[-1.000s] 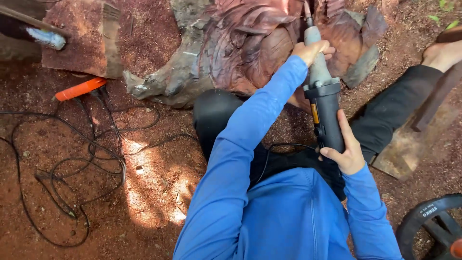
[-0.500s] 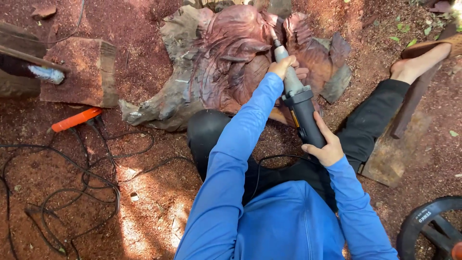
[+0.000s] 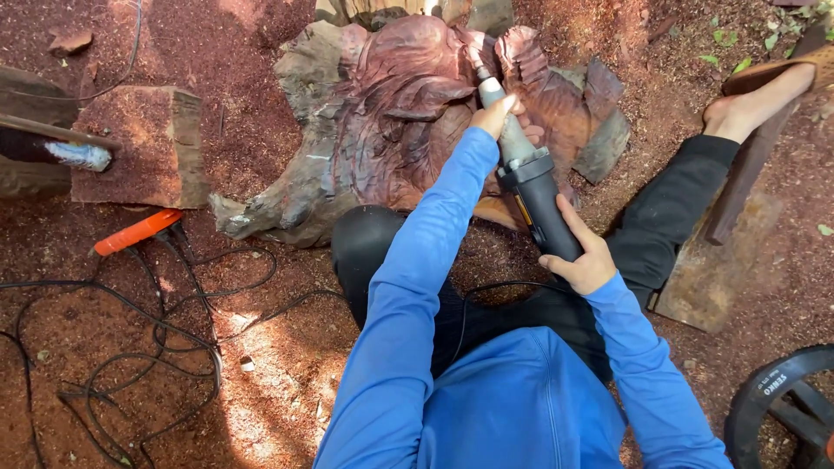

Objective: Carving intricate details into a large piece of wood using a power carving tool while sitting on the ground.

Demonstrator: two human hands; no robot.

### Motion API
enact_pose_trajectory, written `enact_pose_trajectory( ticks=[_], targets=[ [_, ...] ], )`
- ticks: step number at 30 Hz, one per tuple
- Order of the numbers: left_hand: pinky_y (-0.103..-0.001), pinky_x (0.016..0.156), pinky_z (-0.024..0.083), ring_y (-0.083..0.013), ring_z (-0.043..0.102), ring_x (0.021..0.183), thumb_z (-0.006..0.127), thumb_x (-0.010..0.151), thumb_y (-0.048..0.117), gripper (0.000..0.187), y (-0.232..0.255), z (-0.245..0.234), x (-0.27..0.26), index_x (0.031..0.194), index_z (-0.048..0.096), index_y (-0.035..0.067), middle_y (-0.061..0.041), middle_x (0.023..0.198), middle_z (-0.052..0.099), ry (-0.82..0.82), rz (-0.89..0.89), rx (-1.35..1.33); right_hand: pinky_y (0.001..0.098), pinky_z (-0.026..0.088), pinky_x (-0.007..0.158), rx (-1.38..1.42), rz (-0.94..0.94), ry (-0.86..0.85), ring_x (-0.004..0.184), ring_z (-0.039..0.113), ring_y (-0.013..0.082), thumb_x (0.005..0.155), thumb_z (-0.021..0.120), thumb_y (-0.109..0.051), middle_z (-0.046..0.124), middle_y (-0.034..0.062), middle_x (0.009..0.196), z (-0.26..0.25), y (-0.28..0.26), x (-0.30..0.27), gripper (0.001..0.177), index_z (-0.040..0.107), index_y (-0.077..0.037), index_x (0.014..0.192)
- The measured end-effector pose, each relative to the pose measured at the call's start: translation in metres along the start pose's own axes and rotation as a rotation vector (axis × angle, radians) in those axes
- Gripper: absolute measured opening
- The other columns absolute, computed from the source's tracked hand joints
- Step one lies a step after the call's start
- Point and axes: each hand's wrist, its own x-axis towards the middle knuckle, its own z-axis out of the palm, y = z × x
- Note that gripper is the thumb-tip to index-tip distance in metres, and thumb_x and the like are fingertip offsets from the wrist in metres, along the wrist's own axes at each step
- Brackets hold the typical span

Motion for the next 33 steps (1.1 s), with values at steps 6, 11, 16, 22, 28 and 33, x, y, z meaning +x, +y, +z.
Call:
enact_pose_trajectory(
  ticks=[6,11,16,22,28,33],
  targets=[
    [-0.078,0.061,0.056,-0.0584,0.067,0.064,0.082,0.068,0.01,0.055,0.006,0.011,-0.056,0.102,0.057,-0.024,-0.04,0.085,0.065,0.023,0.021,-0.027,0.0551,0.046,0.092,-0.023,0.017,-0.007,0.128,0.057,0.0374,0.073,0.087,-0.015,0.049,0.017,0.156,0.004,-0.013,-0.027,0.103,0.039,-0.027,0.163],
    [-0.074,0.064,0.058,-0.0564,0.069,0.07,0.081,0.062,0.003,0.057,-0.034,0.024,-0.083,0.104,0.049,-0.021,-0.04,0.092,0.067,0.025,0.002,-0.068,0.0585,0.039,0.107,-0.115,0.126,-0.08,0.139,0.047,0.0358,0.073,0.086,-0.017,0.035,0.0117,0.166,-0.023,0.003,-0.059,0.115,0.022,-0.03,0.168],
    [-0.057,0.077,0.064,-0.0467,0.072,0.088,0.097,0.057,0.009,0.055,-0.022,0.035,-0.113,0.103,0.074,-0.013,-0.032,0.102,0.069,0.014,0.128,0.066,0.0576,0.037,0.111,-0.058,0.093,-0.058,0.137,0.047,0.0364,0.062,0.09,-0.012,0.042,0.0165,0.157,-0.013,0.022,-0.057,0.122,0.027,-0.017,0.166],
    [-0.056,0.089,0.06,-0.038,0.073,0.099,0.092,0.068,0.048,0.056,-0.048,0.004,0.008,0.098,0.081,0.002,-0.021,0.103,0.074,0.077,0.32,0.513,0.0583,0.042,0.101,0.017,0.108,0.027,0.125,0.056,0.0383,0.062,0.097,-0.036,0.052,0.0164,0.145,0.035,0.026,-0.029,0.119,0.036,-0.02,0.163],
    [-0.053,0.082,0.06,-0.0362,0.073,0.097,0.085,0.066,0.043,0.058,-0.009,0.028,-0.048,0.099,0.076,-0.003,-0.025,0.1,0.073,0.066,0.21,0.66,0.0576,0.043,0.095,0.059,0.202,0.06,0.12,0.058,0.0388,0.06,0.099,-0.036,0.057,0.0189,0.136,0.047,0.019,-0.029,0.114,0.043,-0.021,0.159],
    [-0.054,0.085,0.059,-0.0386,0.072,0.101,0.082,0.065,0.044,0.062,-0.006,0.035,-0.052,0.103,0.075,-0.005,-0.025,0.103,0.073,0.082,0.182,0.694,0.0533,0.044,0.092,0.059,0.219,0.068,0.117,0.06,0.0354,0.058,0.1,-0.034,0.06,0.0165,0.132,0.047,0.024,-0.027,0.113,0.046,-0.023,0.157]
  ],
)
